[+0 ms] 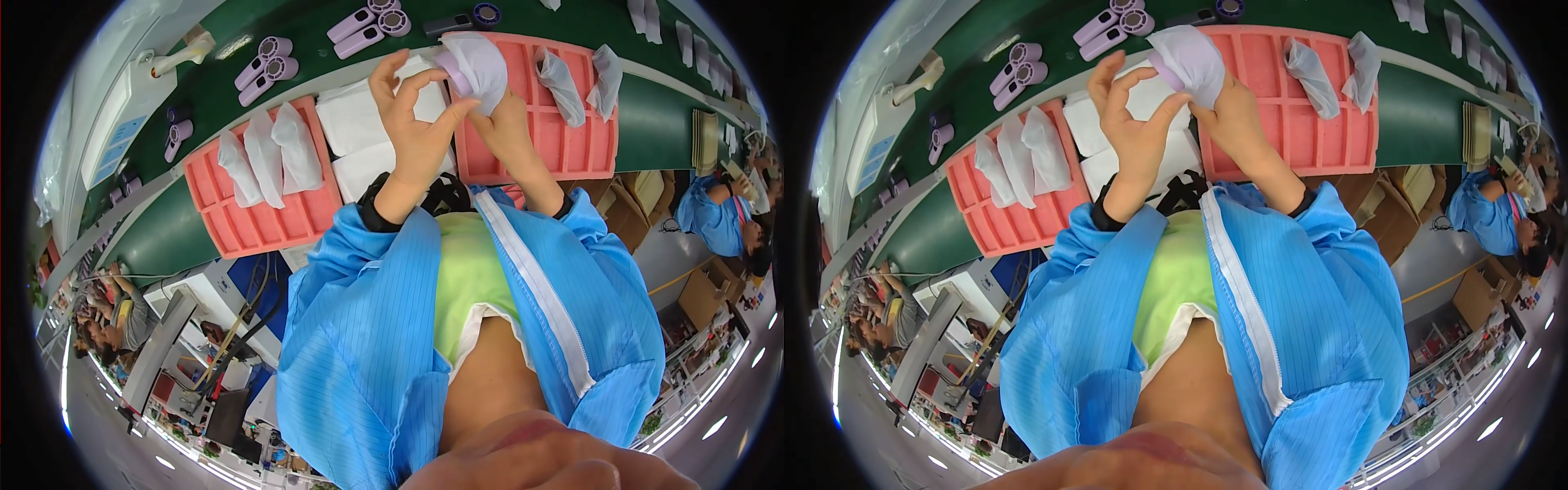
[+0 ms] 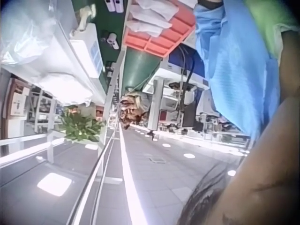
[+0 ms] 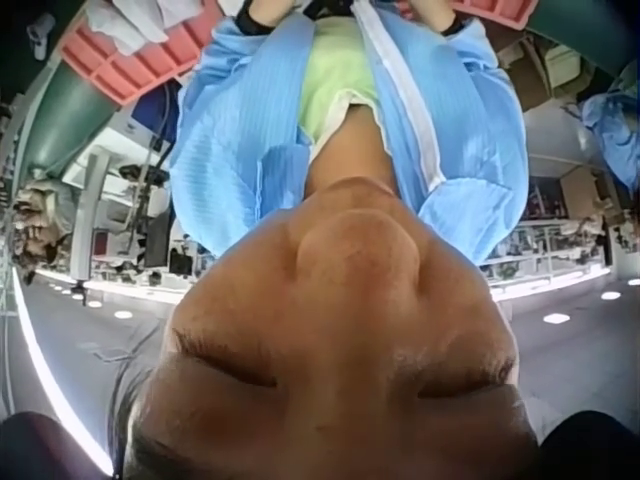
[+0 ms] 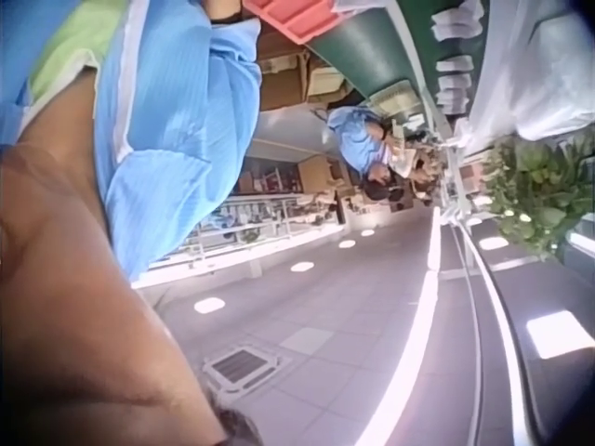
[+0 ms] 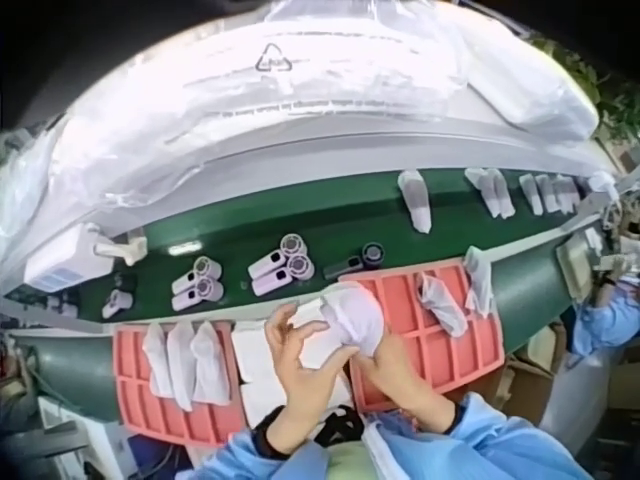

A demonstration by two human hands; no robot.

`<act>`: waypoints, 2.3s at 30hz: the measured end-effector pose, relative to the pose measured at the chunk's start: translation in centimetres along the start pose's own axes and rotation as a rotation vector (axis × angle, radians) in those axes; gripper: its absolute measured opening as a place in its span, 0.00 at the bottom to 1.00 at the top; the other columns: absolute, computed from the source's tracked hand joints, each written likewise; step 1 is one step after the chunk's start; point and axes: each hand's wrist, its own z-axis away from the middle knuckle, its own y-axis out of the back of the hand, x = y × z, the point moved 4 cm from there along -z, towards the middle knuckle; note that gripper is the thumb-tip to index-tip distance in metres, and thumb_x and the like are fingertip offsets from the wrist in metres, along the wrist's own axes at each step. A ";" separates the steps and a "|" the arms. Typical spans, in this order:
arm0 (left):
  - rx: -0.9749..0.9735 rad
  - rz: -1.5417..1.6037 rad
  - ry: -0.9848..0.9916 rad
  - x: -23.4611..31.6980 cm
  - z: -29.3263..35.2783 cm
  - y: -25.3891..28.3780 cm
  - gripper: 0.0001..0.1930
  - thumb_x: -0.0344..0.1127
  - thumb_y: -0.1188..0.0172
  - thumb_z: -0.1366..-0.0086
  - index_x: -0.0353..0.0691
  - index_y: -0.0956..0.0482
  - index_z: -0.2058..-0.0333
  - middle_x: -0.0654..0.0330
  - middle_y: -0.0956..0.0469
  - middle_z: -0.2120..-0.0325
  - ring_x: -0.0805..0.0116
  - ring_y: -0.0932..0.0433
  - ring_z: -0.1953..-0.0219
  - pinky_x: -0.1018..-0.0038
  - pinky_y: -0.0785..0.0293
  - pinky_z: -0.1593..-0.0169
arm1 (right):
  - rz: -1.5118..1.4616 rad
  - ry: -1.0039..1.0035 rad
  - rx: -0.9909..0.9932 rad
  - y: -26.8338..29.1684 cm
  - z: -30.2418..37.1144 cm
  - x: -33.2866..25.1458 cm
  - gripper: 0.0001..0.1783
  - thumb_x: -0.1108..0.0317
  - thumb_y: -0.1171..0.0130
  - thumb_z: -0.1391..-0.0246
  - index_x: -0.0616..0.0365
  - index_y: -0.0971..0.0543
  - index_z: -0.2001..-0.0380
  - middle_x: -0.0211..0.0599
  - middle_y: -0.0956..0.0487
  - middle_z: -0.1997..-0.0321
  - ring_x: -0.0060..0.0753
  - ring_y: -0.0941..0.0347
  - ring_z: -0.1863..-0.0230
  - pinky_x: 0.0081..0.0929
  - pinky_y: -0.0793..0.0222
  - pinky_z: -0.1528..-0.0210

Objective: The person places a pink tray on the table, then repeatedly picks up a purple handheld fan, wraps it in a white foam sheet, and places it into the tray.

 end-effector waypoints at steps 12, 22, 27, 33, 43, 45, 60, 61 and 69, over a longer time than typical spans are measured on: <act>-0.094 -0.290 -0.186 1.4 -1.7 -1.5 0.10 0.33 0.29 0.54 0.43 0.22 0.73 0.60 0.30 0.58 0.62 0.33 0.53 0.69 0.36 0.55 | -0.019 -0.099 -0.072 -0.8 -1.2 1.0 0.26 0.72 0.38 0.58 0.67 0.32 0.53 0.57 0.24 0.64 0.57 0.26 0.62 0.40 0.30 0.64; -0.136 0.127 0.721 -13.6 1.4 0.5 0.10 0.35 0.30 0.53 0.42 0.22 0.73 0.61 0.26 0.65 0.68 0.27 0.67 0.73 0.32 0.66 | -0.136 -0.343 -0.431 1.5 -8.7 10.7 0.17 0.63 0.39 0.51 0.60 0.26 0.60 0.32 0.23 0.69 0.25 0.26 0.70 0.27 0.29 0.67; -0.296 -0.415 0.370 -13.7 4.5 -2.6 0.12 0.34 0.29 0.55 0.43 0.22 0.72 0.61 0.28 0.66 0.62 0.26 0.67 0.67 0.29 0.66 | 0.548 -0.177 -0.033 7.9 -19.5 24.9 0.26 0.60 0.37 0.56 0.58 0.30 0.53 0.50 0.22 0.62 0.51 0.24 0.61 0.33 0.29 0.59; -0.262 -0.557 0.278 -13.5 5.7 -2.6 0.09 0.34 0.30 0.55 0.43 0.21 0.74 0.60 0.28 0.66 0.59 0.26 0.66 0.66 0.28 0.66 | 0.355 0.119 -0.443 3.5 -18.0 24.8 0.35 0.66 0.38 0.64 0.55 0.32 0.46 0.42 0.26 0.50 0.38 0.31 0.47 0.26 0.37 0.45; -0.154 -0.098 0.503 -17.1 6.1 -1.3 0.04 0.32 0.34 0.45 0.40 0.18 0.71 0.63 0.24 0.73 0.73 0.27 0.75 0.77 0.32 0.68 | -0.033 -0.102 -0.185 7.2 -12.5 12.8 0.30 0.71 0.39 0.66 0.56 0.28 0.52 0.32 0.26 0.54 0.29 0.30 0.53 0.23 0.37 0.46; -0.162 -0.041 0.563 -16.6 6.2 0.0 0.05 0.32 0.35 0.44 0.39 0.18 0.70 0.65 0.24 0.73 0.75 0.28 0.74 0.78 0.33 0.68 | -0.173 -0.039 -0.302 6.2 -8.4 8.8 0.31 0.71 0.38 0.67 0.57 0.28 0.52 0.32 0.26 0.55 0.28 0.29 0.56 0.24 0.35 0.50; -0.153 0.611 0.690 -3.5 3.5 1.8 0.02 0.28 0.40 0.40 0.37 0.22 0.69 0.67 0.25 0.74 0.78 0.30 0.71 0.84 0.37 0.63 | 0.032 0.017 -0.120 -4.2 0.9 -1.6 0.43 0.75 0.34 0.68 0.58 0.37 0.42 0.48 0.33 0.52 0.49 0.30 0.54 0.35 0.31 0.55; -0.231 0.354 0.441 -2.9 3.1 2.0 0.03 0.27 0.40 0.42 0.38 0.22 0.68 0.65 0.25 0.75 0.75 0.30 0.71 0.83 0.36 0.63 | 0.073 -0.004 -0.131 -4.1 0.9 -1.9 0.45 0.75 0.34 0.68 0.59 0.38 0.41 0.49 0.34 0.52 0.50 0.30 0.54 0.36 0.31 0.56; -0.301 -0.178 -0.142 0.9 5.0 1.6 0.13 0.24 0.39 0.50 0.43 0.21 0.64 0.58 0.27 0.70 0.58 0.28 0.70 0.69 0.31 0.65 | 0.101 0.145 0.088 -1.2 0.1 -1.5 0.44 0.71 0.33 0.64 0.60 0.39 0.41 0.47 0.32 0.50 0.48 0.30 0.52 0.37 0.29 0.56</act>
